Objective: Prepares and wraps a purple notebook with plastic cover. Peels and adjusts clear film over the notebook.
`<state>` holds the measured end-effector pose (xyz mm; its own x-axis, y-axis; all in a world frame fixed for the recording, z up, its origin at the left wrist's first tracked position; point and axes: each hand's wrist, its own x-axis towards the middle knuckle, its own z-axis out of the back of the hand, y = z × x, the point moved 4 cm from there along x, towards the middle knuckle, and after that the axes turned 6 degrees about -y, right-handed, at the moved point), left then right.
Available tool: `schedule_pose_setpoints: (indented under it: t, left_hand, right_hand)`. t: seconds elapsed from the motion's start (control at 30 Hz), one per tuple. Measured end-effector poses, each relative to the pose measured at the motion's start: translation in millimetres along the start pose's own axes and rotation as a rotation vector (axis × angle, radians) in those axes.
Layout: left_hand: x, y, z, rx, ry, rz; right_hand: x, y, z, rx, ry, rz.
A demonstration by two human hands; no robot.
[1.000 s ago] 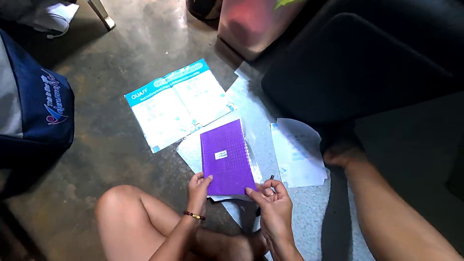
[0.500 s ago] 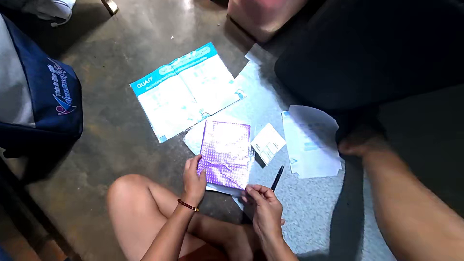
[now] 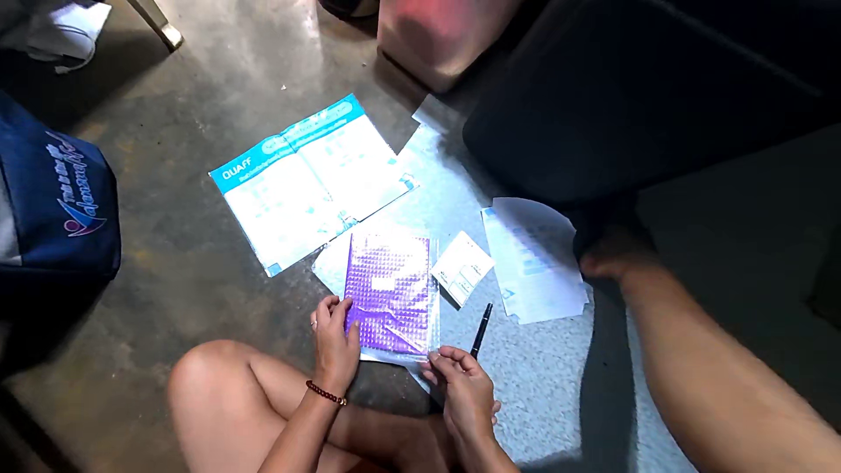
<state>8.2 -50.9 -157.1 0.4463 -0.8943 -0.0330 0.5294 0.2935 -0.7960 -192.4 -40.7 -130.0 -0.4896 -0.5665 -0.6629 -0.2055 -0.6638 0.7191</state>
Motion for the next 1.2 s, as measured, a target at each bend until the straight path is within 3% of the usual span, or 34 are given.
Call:
schedule_pose_setpoints:
  t: [0.1, 0.2, 0.27, 0.33, 0.47, 0.63, 1.07, 1.2]
  left_hand:
    - [11, -39, -15, 0.006, 0.022, -0.265]
    - [34, -91, -52, 0.023, 0.241, -0.488]
    - [51, -114, -76, 0.153, 0.448, -0.531]
    - [63, -126, -92, 0.311, 0.618, -0.490]
    - [94, -138, -106, 0.496, 0.714, -0.372]
    - [107, -158, -122, 0.695, 0.911, -0.363]
    - [125, -122, -125, 0.049, 1.052, -0.216]
    - [125, -131, -114, -0.050, 1.107, -0.157]
  right_hand:
    - [-3, -1, 0, -0.009, 0.019, 0.033]
    - [-7, -3, 0, -0.016, 0.041, 0.078]
    - [-8, -4, -1, -0.020, 0.058, 0.120]
    - [-11, -5, -1, -0.022, 0.071, 0.125]
    - [-13, -5, -4, 0.006, 0.073, 0.137]
    - [-17, -8, -5, 0.014, 0.105, 0.179]
    - [-23, -11, -7, -0.005, 0.141, 0.222]
    - [-22, -14, -7, 0.010, 0.151, 0.269]
